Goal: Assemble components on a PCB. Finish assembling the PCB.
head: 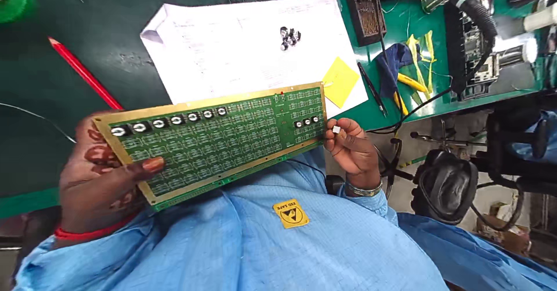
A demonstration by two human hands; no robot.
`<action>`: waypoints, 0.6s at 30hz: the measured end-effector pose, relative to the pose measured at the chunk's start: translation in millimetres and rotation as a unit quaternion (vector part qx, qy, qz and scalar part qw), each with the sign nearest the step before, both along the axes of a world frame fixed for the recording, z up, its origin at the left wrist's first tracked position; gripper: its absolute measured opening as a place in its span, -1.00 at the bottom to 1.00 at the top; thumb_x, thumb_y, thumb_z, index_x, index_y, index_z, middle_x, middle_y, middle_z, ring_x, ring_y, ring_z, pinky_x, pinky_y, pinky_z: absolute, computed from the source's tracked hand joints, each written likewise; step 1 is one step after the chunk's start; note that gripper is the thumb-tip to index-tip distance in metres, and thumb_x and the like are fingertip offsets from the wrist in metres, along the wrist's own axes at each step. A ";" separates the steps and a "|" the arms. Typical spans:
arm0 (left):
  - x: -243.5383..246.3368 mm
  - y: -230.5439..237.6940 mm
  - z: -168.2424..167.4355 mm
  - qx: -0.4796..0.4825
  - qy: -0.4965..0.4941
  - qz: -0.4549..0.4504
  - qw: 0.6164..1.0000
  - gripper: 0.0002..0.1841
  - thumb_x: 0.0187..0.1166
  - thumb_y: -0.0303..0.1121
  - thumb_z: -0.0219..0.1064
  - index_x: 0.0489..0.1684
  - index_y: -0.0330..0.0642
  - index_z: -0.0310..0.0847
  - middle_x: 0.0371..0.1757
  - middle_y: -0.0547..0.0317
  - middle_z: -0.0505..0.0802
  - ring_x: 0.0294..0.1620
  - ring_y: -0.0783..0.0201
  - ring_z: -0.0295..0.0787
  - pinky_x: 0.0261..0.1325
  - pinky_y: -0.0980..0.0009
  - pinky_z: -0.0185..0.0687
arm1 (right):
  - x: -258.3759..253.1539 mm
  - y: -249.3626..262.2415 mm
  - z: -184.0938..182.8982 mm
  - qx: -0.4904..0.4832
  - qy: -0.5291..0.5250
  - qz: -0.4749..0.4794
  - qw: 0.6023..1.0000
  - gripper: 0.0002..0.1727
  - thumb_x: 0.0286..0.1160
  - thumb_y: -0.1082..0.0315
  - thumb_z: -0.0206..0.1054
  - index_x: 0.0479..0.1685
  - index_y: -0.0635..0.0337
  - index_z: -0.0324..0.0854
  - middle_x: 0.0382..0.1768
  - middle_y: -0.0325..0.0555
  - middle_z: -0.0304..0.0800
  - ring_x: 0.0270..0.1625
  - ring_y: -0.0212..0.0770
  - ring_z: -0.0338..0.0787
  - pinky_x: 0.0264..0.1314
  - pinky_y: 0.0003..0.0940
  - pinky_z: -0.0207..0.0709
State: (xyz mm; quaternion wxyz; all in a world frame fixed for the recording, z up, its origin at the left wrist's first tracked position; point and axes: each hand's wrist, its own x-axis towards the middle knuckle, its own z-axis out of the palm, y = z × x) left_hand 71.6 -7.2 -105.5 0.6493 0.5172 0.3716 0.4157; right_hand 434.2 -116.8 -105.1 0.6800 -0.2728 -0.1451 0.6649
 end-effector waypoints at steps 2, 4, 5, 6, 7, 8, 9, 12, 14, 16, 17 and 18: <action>2.6 -1.9 3.5 0.004 -0.002 0.003 1.000 -0.43 0.22 -0.44 0.49 0.29 0.22 0.55 0.04 0.61 0.87 0.08 0.61 0.80 0.16 0.62 0.72 | -3.2 -1.2 3.4 -0.026 -0.087 -0.033 0.995 -0.81 0.39 0.59 0.44 -0.10 0.20 0.87 -0.01 0.03 0.92 -0.10 -0.26 0.91 0.04 -0.40 0.80; 4.2 -1.8 5.4 0.009 -0.014 -0.004 1.000 -0.45 0.25 -0.44 0.49 0.28 0.23 0.57 0.05 0.61 0.87 0.08 0.61 0.79 0.16 0.63 0.71 | -7.8 -1.9 7.5 -0.045 -0.214 -0.067 0.973 -0.78 0.39 0.61 0.42 -0.13 0.16 0.89 -0.04 -0.07 0.93 -0.13 -0.32 0.89 0.03 -0.41 0.80; 5.3 -1.4 6.8 0.010 -0.016 -0.007 1.000 -0.45 0.24 -0.46 0.48 0.28 0.23 0.57 0.05 0.62 0.87 0.08 0.62 0.79 0.16 0.64 0.72 | -10.4 -2.4 8.4 -0.047 -0.283 -0.082 0.954 -0.79 0.38 0.60 0.43 -0.12 0.15 0.88 -0.06 -0.13 0.93 -0.13 -0.34 0.88 0.02 -0.40 0.80; 5.2 -0.7 7.2 0.010 -0.022 -0.012 1.000 -0.44 0.25 -0.46 0.49 0.29 0.23 0.58 0.06 0.61 0.87 0.09 0.61 0.80 0.16 0.63 0.72 | -12.8 -2.8 8.6 -0.044 -0.349 -0.095 0.931 -0.80 0.38 0.59 0.45 -0.12 0.16 0.87 -0.06 -0.16 0.91 -0.11 -0.35 0.87 0.02 -0.39 0.81; 5.3 -0.5 7.9 0.011 -0.019 -0.013 1.000 -0.44 0.25 -0.46 0.50 0.29 0.24 0.57 0.06 0.61 0.87 0.09 0.61 0.79 0.16 0.63 0.72 | -15.6 -3.5 8.2 -0.041 -0.411 -0.107 0.904 -0.81 0.37 0.60 0.46 -0.13 0.19 0.84 -0.05 -0.17 0.88 -0.09 -0.35 0.86 0.03 -0.38 0.82; 5.8 -1.0 9.1 0.012 -0.008 -0.011 1.000 -0.43 0.24 -0.45 0.49 0.29 0.25 0.56 0.06 0.64 0.87 0.08 0.63 0.79 0.14 0.65 0.72 | -19.0 -3.8 7.2 -0.039 -0.468 -0.121 0.874 -0.81 0.35 0.62 0.46 -0.12 0.23 0.83 -0.04 -0.16 0.86 -0.06 -0.35 0.86 0.03 -0.39 0.82; 5.6 -1.3 9.8 0.016 -0.002 -0.014 1.000 -0.43 0.26 -0.42 0.51 0.31 0.28 0.56 0.08 0.67 0.86 0.09 0.65 0.78 0.15 0.66 0.71 | -22.4 -3.8 5.1 -0.038 -0.518 -0.136 0.844 -0.82 0.34 0.63 0.46 -0.12 0.28 0.81 -0.03 -0.14 0.84 -0.05 -0.35 0.86 0.03 -0.41 0.82; 4.4 -1.6 8.4 0.025 0.006 -0.018 1.000 -0.44 0.28 -0.40 0.50 0.32 0.28 0.55 0.09 0.68 0.85 0.10 0.64 0.78 0.17 0.65 0.71 | -27.8 -3.6 -2.8 -0.031 -0.589 -0.165 0.790 -0.84 0.38 0.60 0.45 -0.10 0.36 0.80 -0.03 -0.07 0.84 -0.04 -0.34 0.86 0.03 -0.42 0.82; 3.7 -1.7 7.2 0.024 -0.001 -0.018 1.000 -0.43 0.28 -0.39 0.52 0.33 0.27 0.55 0.09 0.66 0.86 0.12 0.62 0.78 0.18 0.64 0.71 | -28.0 -3.8 -5.1 -0.022 -0.602 -0.165 0.781 -0.84 0.39 0.59 0.45 -0.08 0.38 0.78 -0.04 -0.06 0.85 -0.07 -0.35 0.86 0.02 -0.42 0.82; 2.4 -1.6 5.5 0.025 -0.006 -0.023 0.999 -0.44 0.30 -0.39 0.50 0.35 0.27 0.55 0.10 0.65 0.86 0.12 0.62 0.78 0.19 0.64 0.70 | -27.1 -4.4 -5.7 -0.017 -0.607 -0.157 0.779 -0.81 0.41 0.58 0.45 -0.02 0.39 0.76 -0.05 -0.07 0.85 -0.11 -0.37 0.85 0.00 -0.42 0.81; 2.0 -1.4 5.0 0.022 -0.010 -0.025 0.999 -0.43 0.30 -0.39 0.50 0.36 0.26 0.55 0.10 0.64 0.85 0.12 0.62 0.78 0.19 0.64 0.70 | -26.5 -4.6 -5.8 -0.016 -0.609 -0.154 0.778 -0.79 0.41 0.58 0.44 0.00 0.39 0.74 -0.05 -0.08 0.85 -0.13 -0.38 0.85 -0.01 -0.42 0.81; 2.0 -1.2 5.3 0.018 -0.011 -0.027 0.999 -0.43 0.30 -0.39 0.50 0.36 0.27 0.54 0.10 0.65 0.85 0.12 0.63 0.78 0.19 0.65 0.70 | -26.2 -4.3 -5.7 -0.015 -0.610 -0.154 0.777 -0.79 0.42 0.58 0.44 0.01 0.39 0.74 -0.06 -0.09 0.85 -0.13 -0.38 0.85 -0.01 -0.42 0.81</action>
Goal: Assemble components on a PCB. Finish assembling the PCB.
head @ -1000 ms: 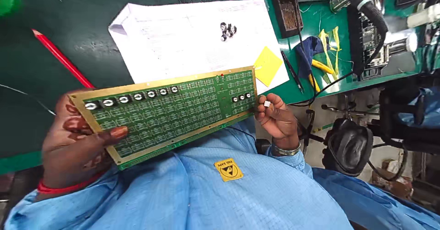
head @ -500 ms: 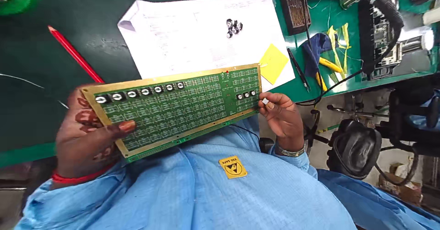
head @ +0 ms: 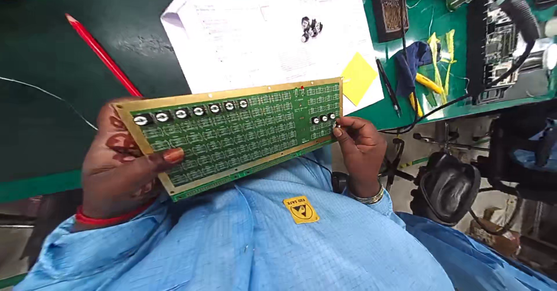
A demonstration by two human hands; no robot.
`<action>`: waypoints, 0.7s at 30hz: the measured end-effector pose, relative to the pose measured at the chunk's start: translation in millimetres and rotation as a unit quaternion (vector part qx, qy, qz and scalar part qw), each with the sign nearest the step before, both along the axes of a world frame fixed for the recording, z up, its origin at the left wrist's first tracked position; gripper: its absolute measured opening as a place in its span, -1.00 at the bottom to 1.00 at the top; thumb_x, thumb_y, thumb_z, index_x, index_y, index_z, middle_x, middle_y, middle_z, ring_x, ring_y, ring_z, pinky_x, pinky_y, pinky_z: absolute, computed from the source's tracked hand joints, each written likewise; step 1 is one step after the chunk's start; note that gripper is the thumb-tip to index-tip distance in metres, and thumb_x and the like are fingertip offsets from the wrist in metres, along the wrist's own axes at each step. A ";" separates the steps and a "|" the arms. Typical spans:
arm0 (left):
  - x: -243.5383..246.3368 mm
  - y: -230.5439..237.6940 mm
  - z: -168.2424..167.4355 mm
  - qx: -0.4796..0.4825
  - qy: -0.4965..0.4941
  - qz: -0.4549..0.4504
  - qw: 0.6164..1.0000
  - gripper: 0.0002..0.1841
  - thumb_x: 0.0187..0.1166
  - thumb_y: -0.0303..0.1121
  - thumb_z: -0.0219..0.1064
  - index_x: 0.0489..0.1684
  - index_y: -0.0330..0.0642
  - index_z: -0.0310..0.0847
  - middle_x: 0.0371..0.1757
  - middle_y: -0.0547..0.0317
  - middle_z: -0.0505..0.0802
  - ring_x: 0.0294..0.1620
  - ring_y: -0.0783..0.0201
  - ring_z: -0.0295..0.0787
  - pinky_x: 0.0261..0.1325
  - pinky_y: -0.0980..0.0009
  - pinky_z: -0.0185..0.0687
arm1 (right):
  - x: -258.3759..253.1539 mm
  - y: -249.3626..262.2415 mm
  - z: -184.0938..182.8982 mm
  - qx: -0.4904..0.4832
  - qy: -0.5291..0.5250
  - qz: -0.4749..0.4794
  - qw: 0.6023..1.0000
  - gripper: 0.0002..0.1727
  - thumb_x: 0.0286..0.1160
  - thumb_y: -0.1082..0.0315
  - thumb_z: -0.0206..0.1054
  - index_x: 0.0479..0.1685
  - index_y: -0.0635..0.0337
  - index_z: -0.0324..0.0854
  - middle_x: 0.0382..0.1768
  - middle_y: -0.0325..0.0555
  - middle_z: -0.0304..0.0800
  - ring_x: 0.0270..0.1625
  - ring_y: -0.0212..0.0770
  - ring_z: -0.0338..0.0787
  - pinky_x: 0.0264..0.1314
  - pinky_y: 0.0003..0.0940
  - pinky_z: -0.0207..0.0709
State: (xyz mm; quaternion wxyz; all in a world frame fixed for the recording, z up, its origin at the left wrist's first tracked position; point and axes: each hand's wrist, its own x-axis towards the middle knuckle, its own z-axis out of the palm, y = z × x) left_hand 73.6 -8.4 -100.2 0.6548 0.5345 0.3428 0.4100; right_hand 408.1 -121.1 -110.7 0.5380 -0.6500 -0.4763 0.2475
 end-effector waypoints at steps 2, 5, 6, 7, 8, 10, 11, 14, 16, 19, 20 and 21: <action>-1.0 0.2 -0.6 -0.008 -0.002 -0.003 1.000 -0.43 0.30 -0.39 0.51 0.36 0.28 0.54 0.10 0.66 0.85 0.11 0.63 0.78 0.17 0.66 0.70 | 0.1 0.4 1.0 0.000 -0.010 0.001 1.000 -0.79 0.43 0.58 0.44 0.01 0.40 0.73 -0.06 -0.08 0.85 -0.14 -0.38 0.86 -0.01 -0.41 0.82; -1.6 0.1 -1.1 -0.017 -0.001 0.001 1.000 -0.43 0.27 -0.40 0.53 0.32 0.27 0.55 0.08 0.63 0.86 0.09 0.62 0.79 0.14 0.65 0.72 | 0.6 0.7 2.1 -0.002 -0.019 0.001 1.000 -0.81 0.43 0.58 0.44 0.00 0.41 0.74 -0.06 -0.08 0.86 -0.12 -0.37 0.87 0.01 -0.41 0.83; -1.2 0.0 -0.4 -0.015 -0.001 -0.002 1.000 -0.43 0.28 -0.40 0.52 0.33 0.27 0.54 0.08 0.64 0.86 0.10 0.62 0.79 0.15 0.66 0.72 | 0.6 0.7 1.9 0.001 -0.020 0.003 1.000 -0.81 0.43 0.58 0.44 -0.01 0.41 0.74 -0.06 -0.07 0.86 -0.11 -0.36 0.87 0.02 -0.41 0.83; -0.8 -0.2 0.0 -0.014 -0.004 -0.002 1.000 -0.42 0.28 -0.40 0.52 0.34 0.27 0.54 0.08 0.64 0.86 0.10 0.62 0.79 0.15 0.65 0.72 | 0.8 0.7 1.6 0.002 -0.023 0.003 1.000 -0.81 0.43 0.58 0.43 -0.01 0.41 0.74 -0.06 -0.07 0.87 -0.10 -0.36 0.87 0.02 -0.41 0.83; -0.8 -0.3 -0.1 -0.013 -0.004 -0.003 1.000 -0.42 0.28 -0.39 0.52 0.35 0.28 0.54 0.09 0.64 0.86 0.10 0.62 0.79 0.15 0.65 0.72 | 0.9 0.7 1.4 0.003 -0.027 0.003 1.000 -0.81 0.44 0.58 0.43 -0.01 0.41 0.75 -0.05 -0.06 0.87 -0.10 -0.36 0.87 0.03 -0.41 0.83; -1.0 -0.5 -0.3 -0.012 0.000 -0.002 1.000 -0.42 0.29 -0.38 0.53 0.34 0.29 0.54 0.09 0.65 0.86 0.10 0.63 0.79 0.15 0.66 0.72 | 1.1 0.7 1.8 0.003 -0.030 0.004 1.000 -0.82 0.44 0.58 0.43 -0.02 0.41 0.75 -0.04 -0.05 0.87 -0.09 -0.35 0.88 0.03 -0.39 0.83; -1.6 -0.5 -1.0 -0.014 -0.001 -0.001 1.000 -0.42 0.28 -0.39 0.52 0.34 0.29 0.54 0.08 0.64 0.86 0.10 0.63 0.79 0.15 0.65 0.72 | 1.3 0.4 2.0 0.002 -0.031 0.005 1.000 -0.82 0.44 0.58 0.43 -0.02 0.41 0.75 -0.04 -0.04 0.87 -0.08 -0.34 0.88 0.03 -0.39 0.83; -1.4 -0.1 -1.1 -0.021 -0.006 0.000 1.000 -0.44 0.27 -0.43 0.51 0.30 0.28 0.56 0.06 0.62 0.87 0.08 0.61 0.80 0.14 0.64 0.73 | 2.1 -0.5 2.1 0.003 -0.031 0.008 0.999 -0.83 0.42 0.60 0.43 -0.05 0.41 0.76 -0.04 -0.04 0.86 -0.06 -0.33 0.88 0.04 -0.39 0.84; -1.1 0.3 -0.8 -0.022 -0.005 0.000 1.000 -0.44 0.27 -0.42 0.51 0.30 0.28 0.55 0.07 0.63 0.87 0.09 0.62 0.79 0.16 0.64 0.72 | 2.4 -0.8 2.1 0.003 -0.040 0.010 0.999 -0.84 0.42 0.59 0.43 -0.06 0.41 0.76 -0.04 -0.03 0.87 -0.05 -0.33 0.88 0.04 -0.39 0.83; -1.2 0.0 -1.3 -0.021 -0.009 0.001 1.000 -0.43 0.27 -0.41 0.52 0.32 0.27 0.55 0.08 0.62 0.86 0.10 0.61 0.79 0.16 0.64 0.72 | 1.9 -0.1 2.5 0.009 -0.071 0.012 0.997 -0.84 0.43 0.57 0.44 -0.06 0.41 0.76 -0.05 -0.02 0.87 -0.05 -0.34 0.88 0.06 -0.40 0.82; -1.4 -0.7 -0.8 -0.019 0.000 0.006 1.000 -0.43 0.26 -0.37 0.54 0.32 0.28 0.55 0.07 0.64 0.86 0.09 0.63 0.79 0.15 0.66 0.72 | 1.3 0.0 3.1 0.008 -0.090 0.011 0.996 -0.83 0.44 0.55 0.44 -0.05 0.41 0.76 -0.05 -0.03 0.87 -0.06 -0.35 0.88 0.06 -0.42 0.82; -2.3 -1.3 -0.3 -0.018 0.013 0.009 1.000 -0.43 0.27 -0.33 0.56 0.33 0.31 0.54 0.07 0.69 0.85 0.08 0.66 0.78 0.15 0.68 0.70 | 0.6 0.4 3.7 0.006 -0.108 0.010 0.994 -0.82 0.45 0.54 0.44 -0.03 0.42 0.75 -0.06 -0.03 0.87 -0.08 -0.37 0.88 0.04 -0.44 0.81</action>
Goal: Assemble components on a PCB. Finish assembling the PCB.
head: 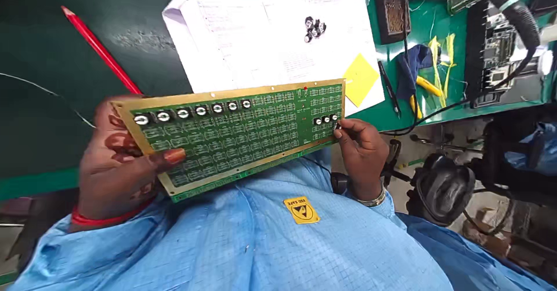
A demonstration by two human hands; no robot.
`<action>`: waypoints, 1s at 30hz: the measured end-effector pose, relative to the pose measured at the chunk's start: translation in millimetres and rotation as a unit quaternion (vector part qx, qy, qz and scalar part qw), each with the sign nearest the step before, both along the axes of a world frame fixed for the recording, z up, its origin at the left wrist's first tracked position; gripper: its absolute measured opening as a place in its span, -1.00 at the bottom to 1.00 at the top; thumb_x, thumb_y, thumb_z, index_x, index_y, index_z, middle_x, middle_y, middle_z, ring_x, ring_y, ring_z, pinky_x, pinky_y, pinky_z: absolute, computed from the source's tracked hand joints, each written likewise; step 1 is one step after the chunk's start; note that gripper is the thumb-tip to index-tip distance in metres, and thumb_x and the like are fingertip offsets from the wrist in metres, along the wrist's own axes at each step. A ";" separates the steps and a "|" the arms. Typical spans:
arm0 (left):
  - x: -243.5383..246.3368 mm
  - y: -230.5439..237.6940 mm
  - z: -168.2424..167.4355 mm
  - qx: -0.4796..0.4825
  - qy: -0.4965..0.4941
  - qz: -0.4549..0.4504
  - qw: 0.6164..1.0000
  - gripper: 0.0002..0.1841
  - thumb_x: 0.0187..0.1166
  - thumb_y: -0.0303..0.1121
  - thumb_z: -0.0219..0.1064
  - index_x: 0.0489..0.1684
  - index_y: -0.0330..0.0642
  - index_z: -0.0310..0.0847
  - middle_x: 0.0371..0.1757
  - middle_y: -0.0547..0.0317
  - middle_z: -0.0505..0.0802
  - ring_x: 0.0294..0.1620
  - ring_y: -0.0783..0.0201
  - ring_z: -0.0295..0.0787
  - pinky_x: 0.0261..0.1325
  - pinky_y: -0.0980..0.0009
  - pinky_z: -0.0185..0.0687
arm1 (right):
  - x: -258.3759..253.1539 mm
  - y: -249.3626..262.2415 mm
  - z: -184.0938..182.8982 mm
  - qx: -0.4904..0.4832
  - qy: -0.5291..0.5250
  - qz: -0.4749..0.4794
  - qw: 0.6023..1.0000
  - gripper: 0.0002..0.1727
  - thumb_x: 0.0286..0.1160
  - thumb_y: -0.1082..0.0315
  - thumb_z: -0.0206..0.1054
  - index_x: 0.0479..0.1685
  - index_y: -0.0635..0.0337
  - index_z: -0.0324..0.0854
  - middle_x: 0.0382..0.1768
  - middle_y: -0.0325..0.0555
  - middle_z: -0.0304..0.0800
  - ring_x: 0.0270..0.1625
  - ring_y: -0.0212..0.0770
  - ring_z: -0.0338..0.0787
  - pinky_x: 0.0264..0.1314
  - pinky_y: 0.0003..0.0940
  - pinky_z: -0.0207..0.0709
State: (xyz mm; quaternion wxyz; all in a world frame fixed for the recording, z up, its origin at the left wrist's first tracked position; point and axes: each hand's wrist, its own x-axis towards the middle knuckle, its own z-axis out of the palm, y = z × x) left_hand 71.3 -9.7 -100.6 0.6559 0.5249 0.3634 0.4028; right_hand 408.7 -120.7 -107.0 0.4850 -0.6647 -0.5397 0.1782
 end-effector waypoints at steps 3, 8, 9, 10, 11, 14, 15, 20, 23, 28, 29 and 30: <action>1.2 -0.3 1.5 -0.003 0.000 0.006 1.000 -0.41 0.24 -0.38 0.55 0.32 0.31 0.54 0.05 0.69 0.86 0.07 0.66 0.79 0.13 0.69 0.71 | -2.4 1.8 1.4 0.007 -0.020 0.000 1.000 -0.77 0.45 0.53 0.45 0.04 0.44 0.71 -0.07 -0.02 0.87 -0.12 -0.39 0.87 0.00 -0.45 0.81; 2.0 -0.3 1.9 -0.006 -0.001 0.009 1.000 -0.41 0.22 -0.41 0.54 0.28 0.30 0.54 0.03 0.68 0.86 0.05 0.65 0.79 0.12 0.68 0.71 | -5.9 2.4 3.1 0.007 -0.060 -0.015 0.998 -0.81 0.44 0.51 0.46 -0.04 0.43 0.75 -0.13 -0.01 0.88 -0.17 -0.40 0.88 -0.04 -0.48 0.81; 2.2 -0.3 1.9 -0.005 -0.003 0.008 1.000 -0.41 0.21 -0.42 0.54 0.29 0.29 0.55 0.04 0.68 0.86 0.06 0.65 0.79 0.12 0.68 0.71 | -6.5 2.1 3.3 0.007 -0.068 -0.018 0.998 -0.82 0.45 0.50 0.46 -0.06 0.43 0.75 -0.14 -0.01 0.89 -0.17 -0.40 0.88 -0.03 -0.49 0.81; 2.1 -0.3 1.9 -0.004 -0.003 0.006 1.000 -0.41 0.21 -0.42 0.53 0.29 0.29 0.54 0.04 0.67 0.86 0.06 0.65 0.79 0.13 0.68 0.71 | -7.1 1.9 3.3 0.008 -0.074 -0.020 0.997 -0.83 0.45 0.51 0.46 -0.08 0.43 0.76 -0.15 0.00 0.88 -0.17 -0.40 0.88 -0.04 -0.49 0.81; 1.8 -0.2 2.0 -0.002 -0.005 0.002 1.000 -0.40 0.22 -0.42 0.53 0.30 0.29 0.54 0.05 0.67 0.86 0.07 0.65 0.79 0.13 0.67 0.71 | -7.7 1.7 3.0 0.011 -0.080 -0.024 0.996 -0.84 0.44 0.51 0.46 -0.10 0.43 0.76 -0.16 0.00 0.88 -0.17 -0.39 0.88 -0.04 -0.49 0.81; 0.7 -0.2 1.7 0.000 -0.004 0.001 1.000 -0.41 0.23 -0.41 0.54 0.31 0.30 0.55 0.06 0.66 0.86 0.08 0.64 0.79 0.14 0.66 0.72 | -8.7 1.1 3.0 0.015 -0.083 -0.027 0.996 -0.87 0.43 0.50 0.46 -0.15 0.41 0.77 -0.16 0.01 0.90 -0.13 -0.36 0.90 -0.01 -0.47 0.81; 1.0 -0.3 2.2 -0.002 -0.003 0.003 1.000 -0.41 0.22 -0.42 0.53 0.30 0.30 0.55 0.05 0.67 0.86 0.08 0.64 0.79 0.14 0.67 0.72 | -7.8 0.6 3.2 0.013 -0.070 -0.024 0.997 -0.88 0.42 0.51 0.47 -0.15 0.40 0.77 -0.14 0.01 0.91 -0.12 -0.35 0.91 0.00 -0.46 0.82; -0.8 0.5 -0.7 0.014 -0.011 -0.011 1.000 -0.41 0.25 -0.37 0.55 0.32 0.32 0.54 0.07 0.67 0.86 0.09 0.65 0.78 0.15 0.67 0.71 | -3.8 -1.4 3.0 0.006 0.017 -0.017 1.000 -0.83 0.38 0.55 0.50 -0.09 0.42 0.73 -0.13 -0.05 0.90 -0.16 -0.37 0.90 -0.02 -0.42 0.84; -2.9 -2.6 -2.9 0.020 -0.006 -0.005 1.000 -0.38 0.24 -0.34 0.59 0.35 0.34 0.53 0.12 0.69 0.85 0.14 0.63 0.77 0.21 0.65 0.69 | -4.2 -2.8 1.9 0.016 0.025 -0.020 0.999 -0.83 0.38 0.54 0.51 -0.10 0.41 0.73 -0.12 -0.06 0.90 -0.14 -0.36 0.90 0.00 -0.41 0.84; -4.8 -4.1 -4.9 0.048 -0.004 -0.012 0.999 -0.40 0.25 -0.27 0.60 0.35 0.35 0.53 0.14 0.71 0.83 0.18 0.65 0.75 0.25 0.66 0.67 | -5.1 -5.6 0.9 0.033 0.036 -0.018 0.999 -0.85 0.38 0.54 0.52 -0.13 0.36 0.73 -0.14 -0.07 0.90 -0.14 -0.35 0.90 -0.01 -0.40 0.84; -5.4 -4.5 -5.5 0.052 -0.003 -0.013 0.999 -0.41 0.26 -0.26 0.59 0.34 0.35 0.53 0.14 0.72 0.83 0.18 0.65 0.75 0.24 0.67 0.67 | -5.7 -5.8 1.4 0.033 0.032 -0.021 0.999 -0.86 0.38 0.53 0.52 -0.15 0.36 0.73 -0.14 -0.08 0.89 -0.14 -0.36 0.90 -0.02 -0.41 0.84; -6.4 -4.7 -6.7 0.061 -0.006 -0.019 0.998 -0.42 0.29 -0.26 0.58 0.35 0.35 0.53 0.16 0.71 0.82 0.19 0.65 0.74 0.25 0.66 0.66 | -6.3 -5.7 2.3 0.033 0.026 -0.024 0.999 -0.86 0.37 0.53 0.52 -0.17 0.36 0.73 -0.15 -0.09 0.89 -0.15 -0.37 0.89 -0.02 -0.42 0.84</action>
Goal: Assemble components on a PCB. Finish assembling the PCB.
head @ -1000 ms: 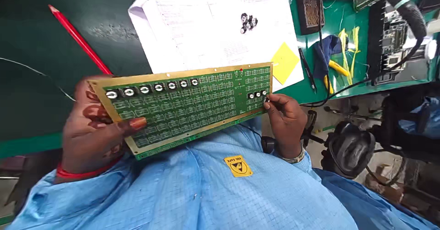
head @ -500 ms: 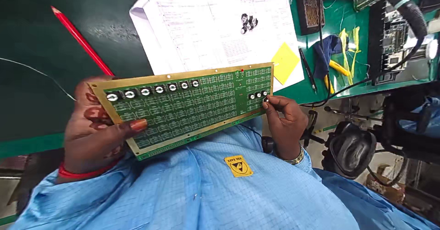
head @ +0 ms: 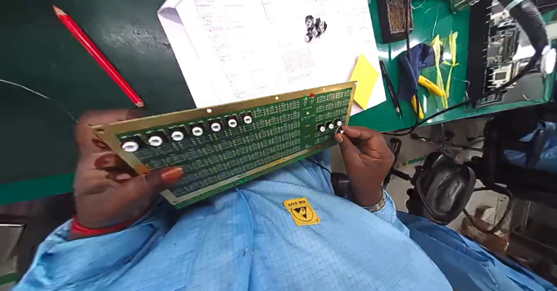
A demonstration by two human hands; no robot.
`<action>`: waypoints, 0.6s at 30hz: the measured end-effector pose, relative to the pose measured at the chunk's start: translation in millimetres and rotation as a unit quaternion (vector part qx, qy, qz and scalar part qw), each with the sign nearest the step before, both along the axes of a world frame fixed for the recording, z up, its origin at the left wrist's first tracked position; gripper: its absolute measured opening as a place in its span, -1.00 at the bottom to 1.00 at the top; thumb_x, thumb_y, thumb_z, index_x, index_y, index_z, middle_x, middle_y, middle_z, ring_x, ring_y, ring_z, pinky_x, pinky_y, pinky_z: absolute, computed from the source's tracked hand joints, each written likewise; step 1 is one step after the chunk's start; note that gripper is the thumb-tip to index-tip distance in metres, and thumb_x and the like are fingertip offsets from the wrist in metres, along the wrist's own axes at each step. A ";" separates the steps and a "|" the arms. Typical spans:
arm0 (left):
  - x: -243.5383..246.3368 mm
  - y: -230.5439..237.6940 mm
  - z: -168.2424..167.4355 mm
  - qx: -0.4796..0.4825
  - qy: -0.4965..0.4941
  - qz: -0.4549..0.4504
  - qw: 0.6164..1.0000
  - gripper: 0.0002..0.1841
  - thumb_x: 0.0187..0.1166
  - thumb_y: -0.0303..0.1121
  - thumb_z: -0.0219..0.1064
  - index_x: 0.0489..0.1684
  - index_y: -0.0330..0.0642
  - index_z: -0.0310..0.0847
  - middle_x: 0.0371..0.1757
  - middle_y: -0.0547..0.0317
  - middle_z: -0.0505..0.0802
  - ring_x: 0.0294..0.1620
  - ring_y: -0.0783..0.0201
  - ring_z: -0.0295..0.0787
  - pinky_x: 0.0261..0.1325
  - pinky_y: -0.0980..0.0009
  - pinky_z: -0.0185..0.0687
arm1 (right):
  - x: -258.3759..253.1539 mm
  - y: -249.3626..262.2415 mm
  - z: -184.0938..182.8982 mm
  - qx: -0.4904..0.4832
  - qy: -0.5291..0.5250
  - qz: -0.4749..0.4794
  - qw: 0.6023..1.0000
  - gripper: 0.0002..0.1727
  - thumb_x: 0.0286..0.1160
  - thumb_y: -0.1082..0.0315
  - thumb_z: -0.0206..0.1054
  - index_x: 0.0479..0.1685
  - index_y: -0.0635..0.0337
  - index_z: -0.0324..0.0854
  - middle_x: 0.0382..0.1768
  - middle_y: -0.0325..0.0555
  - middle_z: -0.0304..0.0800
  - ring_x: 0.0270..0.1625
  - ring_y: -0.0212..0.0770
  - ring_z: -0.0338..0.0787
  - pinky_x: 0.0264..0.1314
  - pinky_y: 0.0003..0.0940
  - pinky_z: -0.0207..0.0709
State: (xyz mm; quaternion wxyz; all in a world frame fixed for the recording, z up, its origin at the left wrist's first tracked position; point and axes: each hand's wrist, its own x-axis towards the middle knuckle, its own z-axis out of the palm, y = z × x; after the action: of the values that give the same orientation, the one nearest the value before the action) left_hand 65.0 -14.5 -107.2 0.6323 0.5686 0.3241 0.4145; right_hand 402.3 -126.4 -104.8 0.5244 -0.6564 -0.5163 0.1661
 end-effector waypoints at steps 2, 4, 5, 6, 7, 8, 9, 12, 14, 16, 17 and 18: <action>-2.3 -0.4 -3.3 0.009 -0.007 -0.003 1.000 -0.44 0.32 -0.26 0.58 0.36 0.33 0.54 0.17 0.69 0.83 0.19 0.63 0.75 0.26 0.64 0.67 | -1.5 0.0 1.1 -0.003 -0.006 -0.006 1.000 -0.87 0.37 0.53 0.52 -0.19 0.37 0.73 -0.18 -0.09 0.90 -0.17 -0.38 0.89 -0.05 -0.44 0.84; -2.6 -0.3 -4.3 0.010 -0.019 -0.011 1.000 -0.44 0.33 -0.27 0.57 0.36 0.33 0.53 0.18 0.67 0.83 0.20 0.62 0.75 0.27 0.63 0.67 | -3.7 -0.1 1.5 -0.001 -0.009 -0.011 1.000 -0.89 0.36 0.54 0.51 -0.21 0.39 0.74 -0.19 -0.07 0.89 -0.18 -0.38 0.89 -0.07 -0.45 0.84; -2.5 -0.5 -4.1 0.008 -0.020 -0.010 1.000 -0.44 0.33 -0.27 0.58 0.36 0.34 0.53 0.18 0.68 0.83 0.20 0.62 0.75 0.27 0.63 0.67 | -4.6 0.1 1.5 -0.001 -0.012 -0.014 1.000 -0.89 0.36 0.54 0.51 -0.22 0.39 0.73 -0.19 -0.07 0.89 -0.18 -0.38 0.89 -0.07 -0.45 0.84; -3.2 -0.6 -4.5 0.008 -0.018 -0.011 1.000 -0.43 0.32 -0.26 0.58 0.36 0.35 0.53 0.18 0.69 0.83 0.21 0.63 0.75 0.28 0.63 0.67 | -5.2 0.4 1.5 0.000 -0.018 -0.018 1.000 -0.90 0.36 0.54 0.51 -0.23 0.40 0.73 -0.20 -0.06 0.89 -0.19 -0.39 0.89 -0.07 -0.46 0.84; -4.2 -0.8 -5.5 0.009 -0.019 -0.013 1.000 -0.43 0.33 -0.26 0.57 0.36 0.36 0.53 0.18 0.69 0.83 0.20 0.63 0.75 0.27 0.63 0.67 | -5.6 0.6 1.7 0.000 -0.022 -0.019 1.000 -0.90 0.36 0.55 0.50 -0.24 0.40 0.73 -0.20 -0.06 0.89 -0.19 -0.39 0.89 -0.08 -0.47 0.84; -4.6 -0.7 -6.1 0.008 -0.022 -0.015 1.000 -0.44 0.33 -0.27 0.57 0.35 0.36 0.55 0.17 0.68 0.84 0.19 0.62 0.76 0.27 0.63 0.67 | -5.9 0.6 2.0 -0.002 -0.027 -0.020 0.999 -0.90 0.36 0.54 0.50 -0.24 0.40 0.73 -0.21 -0.06 0.89 -0.19 -0.39 0.89 -0.08 -0.48 0.83; -4.8 -0.5 -6.4 0.007 -0.026 -0.017 0.999 -0.44 0.33 -0.28 0.57 0.35 0.35 0.55 0.17 0.67 0.84 0.19 0.62 0.76 0.27 0.63 0.67 | -6.0 0.8 2.4 -0.004 -0.033 -0.020 0.999 -0.90 0.36 0.54 0.50 -0.24 0.40 0.74 -0.22 -0.05 0.89 -0.19 -0.39 0.89 -0.08 -0.49 0.83; -3.4 -0.6 -5.5 0.007 -0.028 -0.013 1.000 -0.44 0.31 -0.30 0.57 0.33 0.34 0.54 0.15 0.66 0.84 0.18 0.61 0.76 0.25 0.63 0.68 | -6.5 1.1 4.3 -0.009 -0.051 -0.018 0.999 -0.91 0.37 0.54 0.50 -0.25 0.41 0.75 -0.22 -0.04 0.89 -0.20 -0.39 0.89 -0.09 -0.50 0.82; -3.3 -0.6 -5.2 0.009 -0.028 -0.017 0.999 -0.45 0.33 -0.29 0.56 0.34 0.34 0.54 0.17 0.66 0.83 0.20 0.62 0.75 0.27 0.63 0.67 | -6.3 1.2 4.5 -0.006 -0.062 -0.012 0.998 -0.93 0.38 0.55 0.48 -0.26 0.41 0.75 -0.22 -0.03 0.89 -0.19 -0.39 0.89 -0.08 -0.50 0.82; -2.8 -1.2 -4.2 0.012 -0.023 -0.014 1.000 -0.46 0.34 -0.27 0.57 0.34 0.35 0.55 0.18 0.68 0.83 0.20 0.63 0.75 0.27 0.64 0.66 | -5.4 1.2 3.7 -0.001 -0.062 -0.008 0.998 -0.93 0.38 0.55 0.48 -0.27 0.41 0.76 -0.23 -0.02 0.88 -0.18 -0.38 0.88 -0.08 -0.50 0.81; -3.6 -1.9 -5.1 0.012 -0.021 -0.010 1.000 -0.45 0.32 -0.27 0.58 0.33 0.35 0.55 0.17 0.68 0.83 0.19 0.63 0.75 0.26 0.64 0.67 | -4.3 0.5 3.7 -0.005 -0.057 -0.005 0.998 -0.92 0.38 0.54 0.49 -0.25 0.40 0.77 -0.22 -0.03 0.88 -0.17 -0.37 0.89 -0.06 -0.48 0.82; -4.5 -2.4 -6.5 0.013 -0.022 -0.010 1.000 -0.44 0.32 -0.27 0.59 0.33 0.35 0.55 0.17 0.68 0.83 0.19 0.63 0.75 0.26 0.63 0.67 | -3.1 -0.1 3.8 -0.009 -0.049 -0.002 0.999 -0.92 0.39 0.54 0.50 -0.23 0.39 0.77 -0.21 -0.04 0.89 -0.16 -0.38 0.89 -0.05 -0.48 0.83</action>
State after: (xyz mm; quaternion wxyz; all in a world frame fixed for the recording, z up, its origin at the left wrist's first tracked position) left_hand 60.4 -16.9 -113.7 0.6361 0.5703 0.2990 0.4252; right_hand 399.2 -126.5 -100.9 0.4934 -0.6692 -0.5383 0.1374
